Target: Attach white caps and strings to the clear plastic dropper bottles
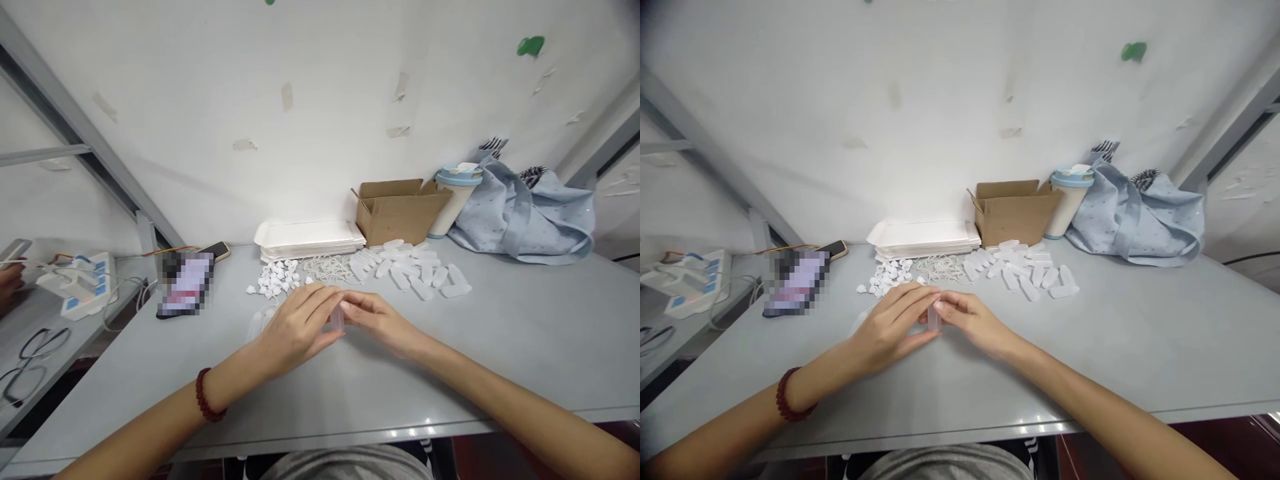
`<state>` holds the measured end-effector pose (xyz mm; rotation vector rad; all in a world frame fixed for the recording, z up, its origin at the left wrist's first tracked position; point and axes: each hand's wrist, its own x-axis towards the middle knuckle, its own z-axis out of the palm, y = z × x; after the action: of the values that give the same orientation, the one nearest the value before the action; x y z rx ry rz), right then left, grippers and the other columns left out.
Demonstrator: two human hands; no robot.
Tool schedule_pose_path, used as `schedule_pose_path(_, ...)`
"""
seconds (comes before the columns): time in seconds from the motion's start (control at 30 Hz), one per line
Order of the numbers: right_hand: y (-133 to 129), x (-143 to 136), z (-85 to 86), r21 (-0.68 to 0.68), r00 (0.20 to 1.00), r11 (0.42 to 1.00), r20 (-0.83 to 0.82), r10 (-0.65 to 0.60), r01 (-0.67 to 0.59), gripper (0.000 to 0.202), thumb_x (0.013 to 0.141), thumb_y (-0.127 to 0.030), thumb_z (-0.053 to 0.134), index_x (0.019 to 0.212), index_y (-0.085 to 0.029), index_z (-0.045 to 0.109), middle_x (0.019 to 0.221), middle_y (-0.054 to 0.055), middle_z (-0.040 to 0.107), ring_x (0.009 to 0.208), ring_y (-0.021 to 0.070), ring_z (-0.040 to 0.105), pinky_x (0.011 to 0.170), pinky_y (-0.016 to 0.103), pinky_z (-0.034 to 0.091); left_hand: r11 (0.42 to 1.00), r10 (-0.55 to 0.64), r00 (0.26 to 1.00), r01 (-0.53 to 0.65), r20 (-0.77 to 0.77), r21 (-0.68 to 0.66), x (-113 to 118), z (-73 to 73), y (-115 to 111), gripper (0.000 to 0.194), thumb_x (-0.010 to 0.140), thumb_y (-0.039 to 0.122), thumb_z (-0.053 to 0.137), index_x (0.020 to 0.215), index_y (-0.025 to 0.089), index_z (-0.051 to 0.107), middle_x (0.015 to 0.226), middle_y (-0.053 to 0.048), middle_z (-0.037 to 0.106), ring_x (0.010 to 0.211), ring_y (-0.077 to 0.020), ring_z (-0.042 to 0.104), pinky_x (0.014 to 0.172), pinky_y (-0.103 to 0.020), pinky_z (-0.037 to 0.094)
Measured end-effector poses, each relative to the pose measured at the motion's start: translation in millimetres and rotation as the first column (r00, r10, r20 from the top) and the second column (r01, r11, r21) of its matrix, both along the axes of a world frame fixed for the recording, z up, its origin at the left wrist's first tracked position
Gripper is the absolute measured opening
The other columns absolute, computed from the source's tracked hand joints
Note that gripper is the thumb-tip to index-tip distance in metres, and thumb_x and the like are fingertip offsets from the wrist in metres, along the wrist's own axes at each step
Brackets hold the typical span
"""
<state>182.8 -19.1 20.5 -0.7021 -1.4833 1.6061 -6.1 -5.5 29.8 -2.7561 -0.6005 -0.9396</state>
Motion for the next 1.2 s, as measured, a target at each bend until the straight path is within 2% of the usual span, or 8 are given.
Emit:
schedule_pose_path(0.17, -3.3, -6.0, -6.6, 0.189, 0.974, 0.974, 0.164, -0.156, 0.124, 0.034, 0.086, -0.027, 0.057, 0.12, -0.021, 0.055, 0.102, 0.006, 0.067, 0.095, 0.0183, 0.062, 0.085, 0.034, 0.049, 0.999, 0.047, 0.999, -0.047, -0.027, -0.002, -7.9, -4.8, -2.3, 0.046, 0.082, 0.027, 0.063, 0.122, 0.009, 0.047, 0.116, -0.017, 0.061, 0.109, -0.0287, 0.052, 0.091, -0.045, 0.048)
schedule_pose_path(0.4, -2.7, -6.0, -7.5, 0.177, 0.966, 0.982, 0.232, -0.11, 0.07, 0.031, 0.089, -0.025, 0.05, 0.119, -0.019, 0.056, 0.105, 0.005, 0.066, 0.095, 0.0168, 0.062, 0.087, 0.033, 0.048, 0.997, 0.082, 0.996, -0.081, -0.041, 0.013, -17.5, -6.3, -4.1, 0.043, 0.084, 0.028, 0.061, 0.121, 0.01, 0.049, 0.112, -0.015, 0.063, 0.108, -0.0272, 0.053, 0.09, -0.043, 0.048)
schedule_pose_path(0.5, 0.2, -4.8, -10.1, 0.211, 0.95, 0.977, 0.302, -0.078, 0.013, 0.03, 0.089, -0.023, 0.049, 0.117, -0.018, 0.057, 0.098, 0.005, 0.068, 0.09, 0.0166, 0.064, 0.084, 0.033, 0.049, 0.993, 0.074, 0.994, -0.08, -0.074, -0.085, -24.3, -3.0, -3.6, 0.043, 0.083, 0.028, 0.063, 0.119, 0.01, 0.049, 0.112, -0.015, 0.062, 0.108, -0.0267, 0.052, 0.091, -0.043, 0.047)
schedule_pose_path(0.6, 2.9, -3.2, -12.8, 0.276, 0.912, 0.96, 0.382, -0.152, 0.044, 0.028, 0.09, -0.022, 0.047, 0.113, -0.014, 0.059, 0.097, 0.007, 0.068, 0.084, 0.0171, 0.065, 0.081, 0.033, 0.05, 0.965, 0.063, 0.985, -0.101, -0.161, -0.24, -29.4, 3.3, -3.1, 0.039, 0.081, 0.025, 0.063, 0.117, 0.013, 0.052, 0.111, -0.012, 0.061, 0.108, -0.0259, 0.049, 0.093, -0.042, 0.045)
schedule_pose_path(0.7, 4.5, -2.4, -13.4, 0.377, 0.845, 0.924, 0.474, -0.248, 0.06, 0.023, 0.089, -0.021, 0.047, 0.105, -0.014, 0.062, 0.097, 0.008, 0.068, 0.083, 0.0183, 0.064, 0.077, 0.033, 0.051, 0.924, 0.049, 0.969, -0.136, -0.24, -0.358, -31.1, 10.1, -3.2, 0.035, 0.079, 0.019, 0.062, 0.113, 0.015, 0.054, 0.109, -0.009, 0.059, 0.106, -0.0242, 0.047, 0.093, -0.039, 0.044)
schedule_pose_path(0.77, 4.4, -3.0, -13.8, 0.46, 0.815, 0.888, 0.51, -0.274, 0.011, 0.021, 0.089, -0.018, 0.048, 0.103, -0.015, 0.063, 0.097, 0.008, 0.066, 0.085, 0.0183, 0.063, 0.077, 0.033, 0.051, 0.903, 0.049, 0.96, -0.161, -0.277, -0.398, -30.6, 12.8, -3.7, 0.035, 0.077, 0.017, 0.062, 0.111, 0.016, 0.055, 0.108, -0.008, 0.058, 0.104, -0.0236, 0.046, 0.092, -0.038, 0.043)
schedule_pose_path(0.97, 0.1, -7.2, -21.2, 0.605, 0.794, 0.772, 0.559, -0.24, -0.192, 0.036, 0.087, -0.011, 0.046, 0.123, -0.015, 0.051, 0.121, 0.012, 0.055, 0.112, 0.019, 0.052, 0.097, 0.034, 0.044, 0.875, 0.094, 0.937, -0.239, -0.337, -0.42, -29.0, 10.7, -4.3, 0.029, 0.075, 0.018, 0.06, 0.104, 0.015, 0.056, 0.102, -0.007, 0.057, 0.099, -0.0232, 0.046, 0.089, -0.036, 0.043)
schedule_pose_path(1.2, -1.3, -2.8, -20.8, 0.662, 0.705, 0.697, 0.632, -0.323, -0.274, 0.041, 0.087, -0.013, 0.045, 0.128, -0.014, 0.046, 0.13, 0.014, 0.049, 0.119, 0.0204, 0.048, 0.1, 0.035, 0.044, 0.863, 0.128, 0.931, -0.275, -0.343, -0.424, -29.1, 8.2, -3.2, 0.031, 0.08, 0.024, 0.059, 0.11, 0.015, 0.055, 0.105, -0.009, 0.055, 0.103, -0.0251, 0.044, 0.092, -0.039, 0.042)
